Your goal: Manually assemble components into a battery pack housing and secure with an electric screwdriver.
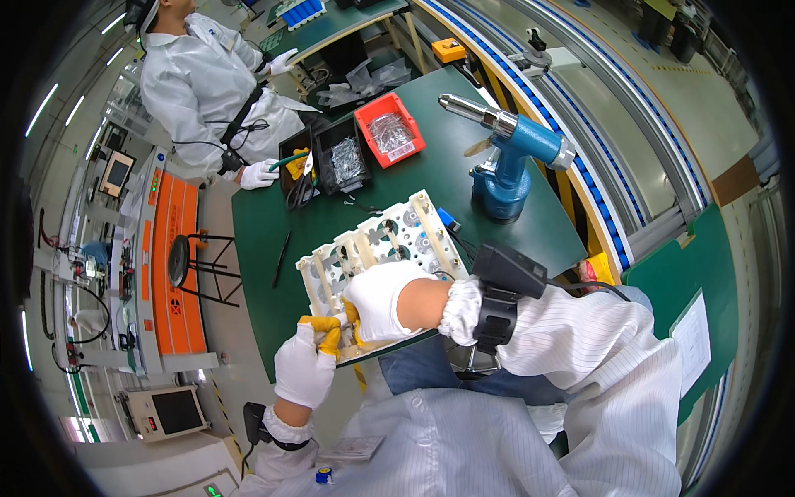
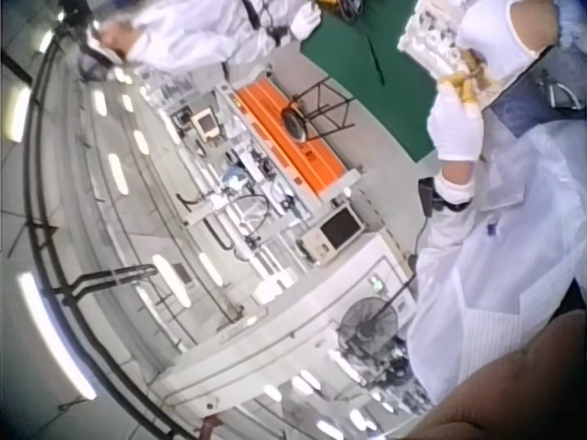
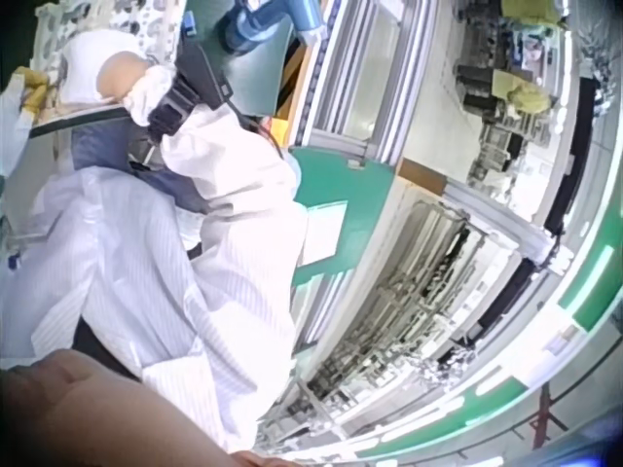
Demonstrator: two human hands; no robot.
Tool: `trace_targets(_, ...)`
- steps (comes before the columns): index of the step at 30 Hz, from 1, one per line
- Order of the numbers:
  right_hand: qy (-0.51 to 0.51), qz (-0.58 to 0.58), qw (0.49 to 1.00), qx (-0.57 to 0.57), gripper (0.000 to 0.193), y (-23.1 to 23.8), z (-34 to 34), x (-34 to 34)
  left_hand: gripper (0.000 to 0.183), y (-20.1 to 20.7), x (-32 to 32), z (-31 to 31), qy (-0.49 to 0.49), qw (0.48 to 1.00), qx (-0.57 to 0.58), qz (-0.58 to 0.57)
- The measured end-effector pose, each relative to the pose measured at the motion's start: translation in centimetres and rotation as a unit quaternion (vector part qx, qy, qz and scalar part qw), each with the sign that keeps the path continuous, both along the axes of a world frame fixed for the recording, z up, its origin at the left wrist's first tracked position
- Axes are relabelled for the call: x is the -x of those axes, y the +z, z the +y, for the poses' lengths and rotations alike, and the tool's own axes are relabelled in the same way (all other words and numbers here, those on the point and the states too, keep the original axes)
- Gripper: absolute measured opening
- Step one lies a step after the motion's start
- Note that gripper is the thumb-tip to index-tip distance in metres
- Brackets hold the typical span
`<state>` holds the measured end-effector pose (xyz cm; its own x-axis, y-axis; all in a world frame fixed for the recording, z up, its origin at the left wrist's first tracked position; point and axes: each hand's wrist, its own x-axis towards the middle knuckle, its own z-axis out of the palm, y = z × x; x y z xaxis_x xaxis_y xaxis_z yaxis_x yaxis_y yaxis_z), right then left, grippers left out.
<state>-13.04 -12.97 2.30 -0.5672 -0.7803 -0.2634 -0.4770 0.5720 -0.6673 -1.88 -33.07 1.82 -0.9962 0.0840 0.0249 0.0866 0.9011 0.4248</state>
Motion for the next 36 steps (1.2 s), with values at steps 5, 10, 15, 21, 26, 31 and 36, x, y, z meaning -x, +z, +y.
trace_targets(5,-0.052,-0.024,0.998,-0.036,0.028,0.8,-0.4,-0.8,0.022,1.2,1.3,0.2,0.040,0.994,0.061,-0.077)
trace_targets(10,-0.152,0.012,0.988,-0.018,0.027,-0.5,-0.8,-1.2,0.022,1.4,1.1,0.9,0.066,0.992,0.069,-0.086)
trace_targets(15,-0.135,0.030,0.989,-0.059,0.027,0.3,-0.6,-1.5,0.028,1.7,0.7,1.4,0.076,0.988,0.111,-0.078)
trace_targets(21,-0.102,0.050,0.991,-0.070,0.024,0.7,-0.6,-1.9,0.025,1.4,1.0,0.4,0.070,0.990,0.064,-0.102)
trace_targets(26,-0.110,0.082,0.990,-0.045,0.021,1.3,-1.4,-2.3,0.035,0.1,-0.4,-3.4,0.172,0.961,-0.213,-0.035)
trace_targets(31,-0.092,0.103,0.989,-0.046,0.021,0.4,-2.1,-1.4,0.027,-0.2,0.3,-4.3,0.184,0.964,-0.185,-0.057)
trace_targets(36,-0.086,0.105,0.990,-0.036,0.023,-0.6,-2.0,-1.1,0.026,-1.6,2.1,-4.0,0.169,0.976,-0.135,0.014)
